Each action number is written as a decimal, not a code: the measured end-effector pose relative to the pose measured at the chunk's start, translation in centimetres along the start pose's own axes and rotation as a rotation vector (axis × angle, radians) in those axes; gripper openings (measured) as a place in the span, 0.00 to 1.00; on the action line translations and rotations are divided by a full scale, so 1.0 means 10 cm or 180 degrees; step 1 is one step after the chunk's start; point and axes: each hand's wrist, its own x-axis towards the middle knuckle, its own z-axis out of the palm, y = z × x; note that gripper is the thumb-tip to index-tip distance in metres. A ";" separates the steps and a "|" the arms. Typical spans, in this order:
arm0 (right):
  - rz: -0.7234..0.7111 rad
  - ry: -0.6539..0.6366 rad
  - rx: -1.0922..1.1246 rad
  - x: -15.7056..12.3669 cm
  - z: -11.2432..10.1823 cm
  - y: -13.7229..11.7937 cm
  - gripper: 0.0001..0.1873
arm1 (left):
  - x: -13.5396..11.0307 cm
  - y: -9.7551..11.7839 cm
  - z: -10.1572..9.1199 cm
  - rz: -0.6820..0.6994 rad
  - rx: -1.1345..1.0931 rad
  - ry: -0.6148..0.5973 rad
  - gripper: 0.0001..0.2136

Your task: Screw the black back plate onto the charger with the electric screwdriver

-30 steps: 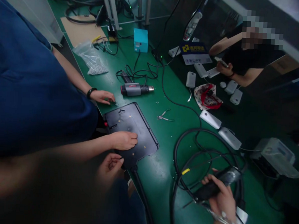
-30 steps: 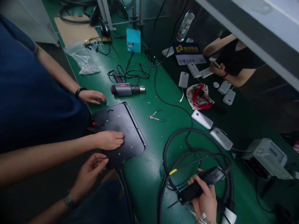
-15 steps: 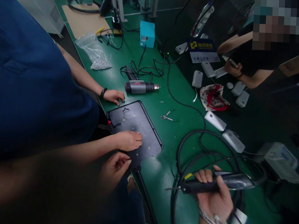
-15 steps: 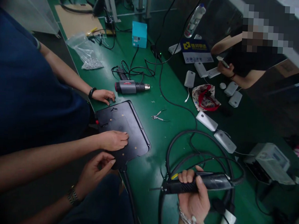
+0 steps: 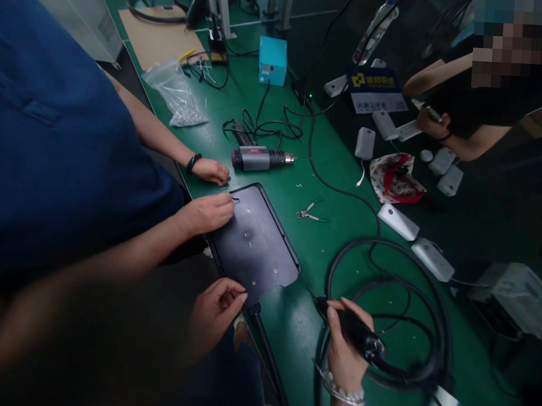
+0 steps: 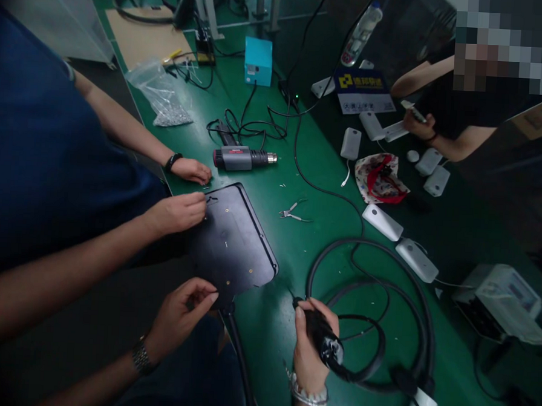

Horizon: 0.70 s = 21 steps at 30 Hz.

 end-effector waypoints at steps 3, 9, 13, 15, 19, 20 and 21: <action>-0.0008 -0.0059 -0.0009 0.04 0.00 -0.01 0.19 | 0.17 -0.02 -0.07 0.0421 0.0405 0.0359 0.08; 0.0091 -0.0025 -0.0008 0.08 -0.01 0.01 0.19 | 0.75 0.14 -0.12 0.0719 0.1519 0.1001 0.13; 0.0141 -0.0045 0.0037 0.09 -0.02 0.05 0.20 | 0.93 0.26 -0.03 0.0519 0.1910 0.0928 0.15; 0.0129 -0.0054 0.0096 0.09 -0.02 0.07 0.20 | 0.96 0.28 0.01 0.0410 0.1998 0.0921 0.12; 0.0041 -0.0051 0.0275 0.12 0.00 0.12 0.20 | 0.99 0.26 0.04 0.0484 0.2093 0.0877 0.10; 0.0011 -0.0041 0.0315 0.13 0.01 0.15 0.20 | 0.99 0.25 0.04 0.0543 0.2130 0.0867 0.10; -0.0017 -0.0017 0.0355 0.15 0.03 0.17 0.20 | 0.99 0.25 0.04 0.0623 0.2140 0.0849 0.10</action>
